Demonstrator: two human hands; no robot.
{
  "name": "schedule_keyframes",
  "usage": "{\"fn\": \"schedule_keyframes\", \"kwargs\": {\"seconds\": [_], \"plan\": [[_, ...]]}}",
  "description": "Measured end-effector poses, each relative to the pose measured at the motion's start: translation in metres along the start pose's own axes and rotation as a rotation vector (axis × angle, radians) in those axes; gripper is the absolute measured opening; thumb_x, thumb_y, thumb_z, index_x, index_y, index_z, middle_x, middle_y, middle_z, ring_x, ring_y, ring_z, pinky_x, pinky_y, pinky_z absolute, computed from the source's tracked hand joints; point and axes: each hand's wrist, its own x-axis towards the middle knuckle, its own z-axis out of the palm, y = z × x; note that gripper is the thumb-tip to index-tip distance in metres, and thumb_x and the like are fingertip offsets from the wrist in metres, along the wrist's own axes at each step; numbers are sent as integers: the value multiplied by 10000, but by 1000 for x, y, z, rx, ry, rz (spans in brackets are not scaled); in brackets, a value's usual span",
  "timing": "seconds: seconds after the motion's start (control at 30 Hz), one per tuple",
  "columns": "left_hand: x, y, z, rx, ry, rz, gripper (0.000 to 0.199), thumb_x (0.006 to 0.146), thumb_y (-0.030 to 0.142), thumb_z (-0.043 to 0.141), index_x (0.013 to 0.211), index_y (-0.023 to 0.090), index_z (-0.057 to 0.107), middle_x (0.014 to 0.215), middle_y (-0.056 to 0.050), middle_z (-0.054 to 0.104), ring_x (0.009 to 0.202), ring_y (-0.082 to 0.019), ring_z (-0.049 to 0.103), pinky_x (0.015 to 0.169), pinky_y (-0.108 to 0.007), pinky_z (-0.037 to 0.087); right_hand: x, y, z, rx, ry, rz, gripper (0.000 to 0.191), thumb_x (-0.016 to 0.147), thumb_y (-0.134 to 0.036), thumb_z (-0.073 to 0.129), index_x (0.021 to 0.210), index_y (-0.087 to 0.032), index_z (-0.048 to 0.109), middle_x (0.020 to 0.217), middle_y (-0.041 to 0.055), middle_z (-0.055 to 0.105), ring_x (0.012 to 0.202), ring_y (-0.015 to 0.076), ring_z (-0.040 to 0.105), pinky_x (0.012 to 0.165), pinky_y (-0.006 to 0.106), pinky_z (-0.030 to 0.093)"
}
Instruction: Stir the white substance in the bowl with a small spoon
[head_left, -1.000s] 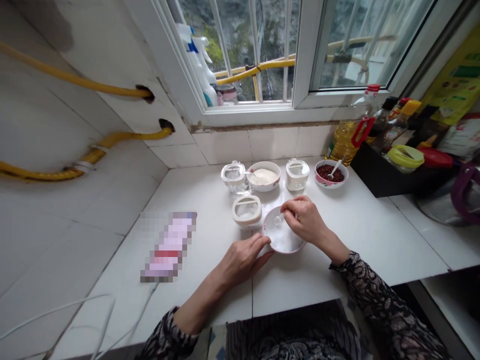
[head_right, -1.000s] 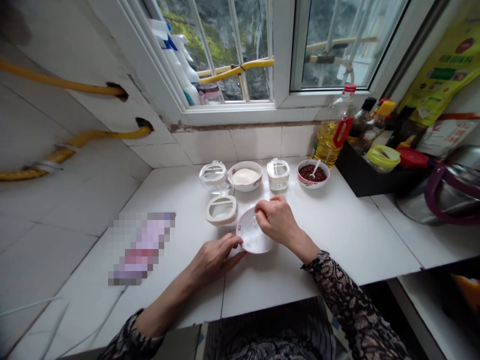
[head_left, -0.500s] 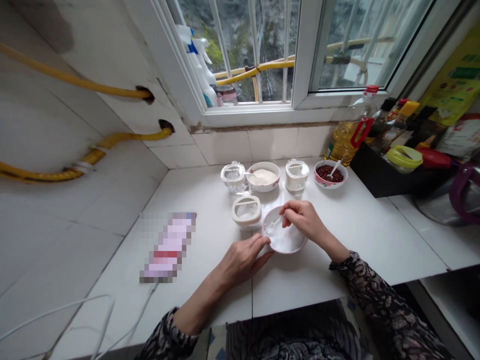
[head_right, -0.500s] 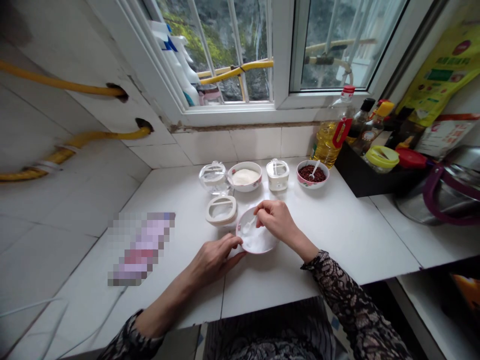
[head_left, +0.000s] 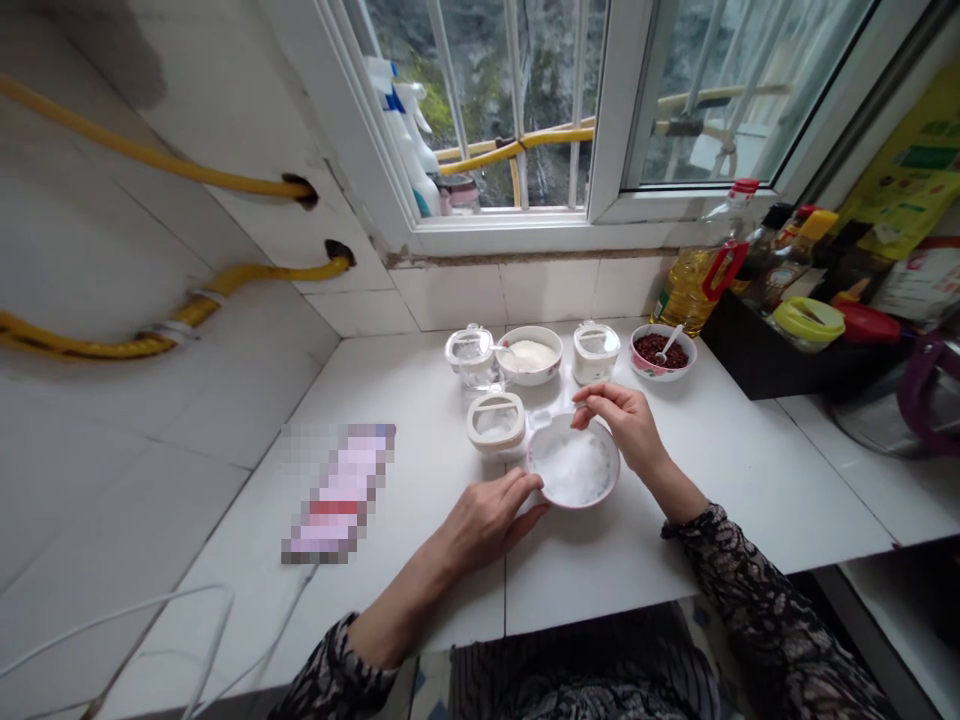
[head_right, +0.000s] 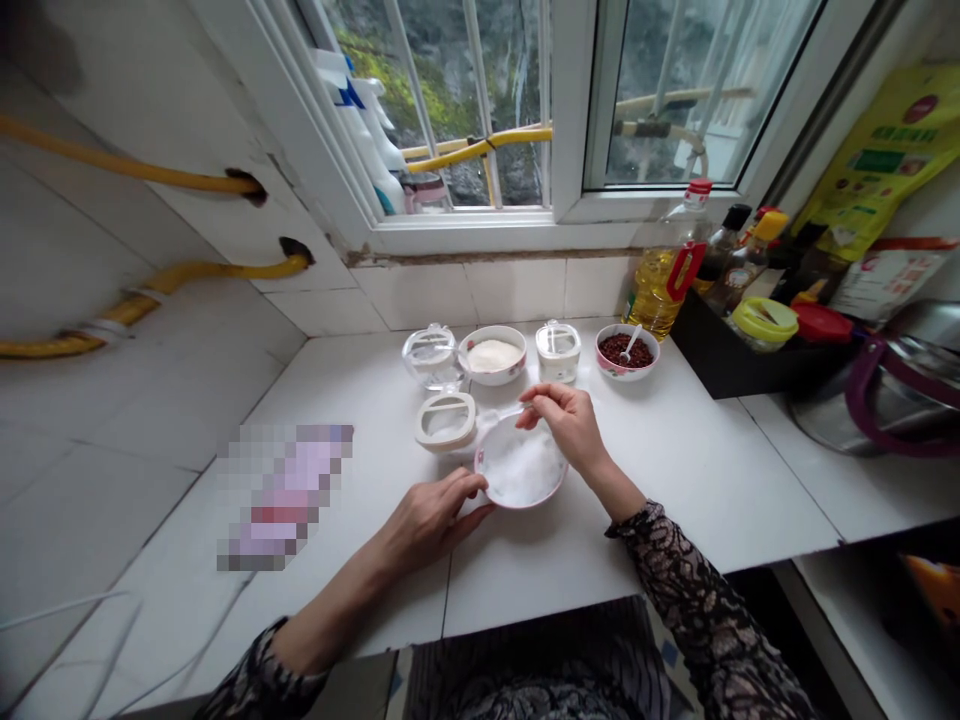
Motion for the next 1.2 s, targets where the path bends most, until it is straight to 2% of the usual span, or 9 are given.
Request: {"fn": "schedule_keyframes", "kwargs": {"seconds": [0.13, 0.23, 0.33, 0.5, 0.63, 0.8, 0.9, 1.1, 1.2], "plan": [[0, 0, 0, -13, 8, 6, 124, 1009, 271, 442, 1062, 174, 497, 755, 2, 595, 552, -118, 573, 453, -215, 443, -8, 3, 14, -131, -14, -261, 229, 922, -301, 532, 1036, -194, 699, 842, 55, 776, 766, 175, 715, 785, 362, 554], [0, 0, 0, -15, 19, 10, 134, 1008, 272, 441, 1065, 168, 503, 754, -3, 594, 539, -121, 568, 445, -220, 441, -13, 8, 24, -440, -131, -497, 260, 961, -190, 479, 1094, -215, 701, 895, 49, 784, 815, 169, 718, 953, 427, 486], [-1, -1, 1, -11, 21, 6, 133, 999, 269, 456, 1066, 168, 512, 752, -4, 595, 536, -124, 569, 441, -221, 441, -13, 7, 23, -605, -194, -633, 308, 964, -125, 444, 1111, -220, 697, 905, 42, 786, 817, 162, 714, 985, 430, 454], [-1, -1, 2, -8, 27, 8, 137, 1002, 273, 451, 1069, 168, 506, 769, -12, 606, 567, -132, 590, 457, -226, 468, -9, -7, 2, -578, -103, -653, 235, 921, -140, 504, 980, -221, 716, 766, 14, 755, 741, 168, 683, 853, 382, 500], [0, 0, 1, -21, 12, 1, 128, 1002, 265, 458, 1072, 167, 503, 772, -9, 610, 547, -122, 573, 458, -224, 463, -4, -9, -14, -664, -203, -676, 214, 855, -111, 519, 838, -214, 705, 675, -9, 720, 635, 147, 637, 822, 365, 496], [-1, 0, 0, -15, 12, -2, 125, 1000, 269, 463, 1068, 174, 508, 766, 0, 601, 551, -112, 569, 462, -210, 449, -3, 1, -13, -843, -352, -685, 232, 827, -82, 504, 862, -200, 701, 703, 12, 718, 638, 147, 625, 892, 393, 465], [-1, 0, 1, -13, 15, 3, 132, 1004, 275, 455, 1064, 172, 511, 757, -1, 598, 555, -114, 574, 467, -210, 454, -3, 3, -11, -866, -416, -664, 231, 817, -69, 513, 848, -202, 699, 712, 12, 721, 657, 152, 628, 916, 397, 452], [0, 0, 0, 6, 14, 7, 143, 1016, 281, 436, 1069, 166, 503, 768, -11, 615, 559, -122, 586, 459, -218, 454, -2, 1, -14, -881, -336, -725, 243, 831, -76, 497, 881, -198, 700, 676, 6, 701, 618, 148, 604, 909, 395, 445], [0, 1, 0, 11, 14, 12, 146, 1023, 285, 429, 1067, 164, 497, 768, -11, 615, 551, -121, 584, 456, -218, 449, -3, 1, -13, -922, -359, -743, 233, 816, -64, 499, 842, -184, 698, 659, 19, 694, 616, 157, 604, 883, 390, 452]]}}
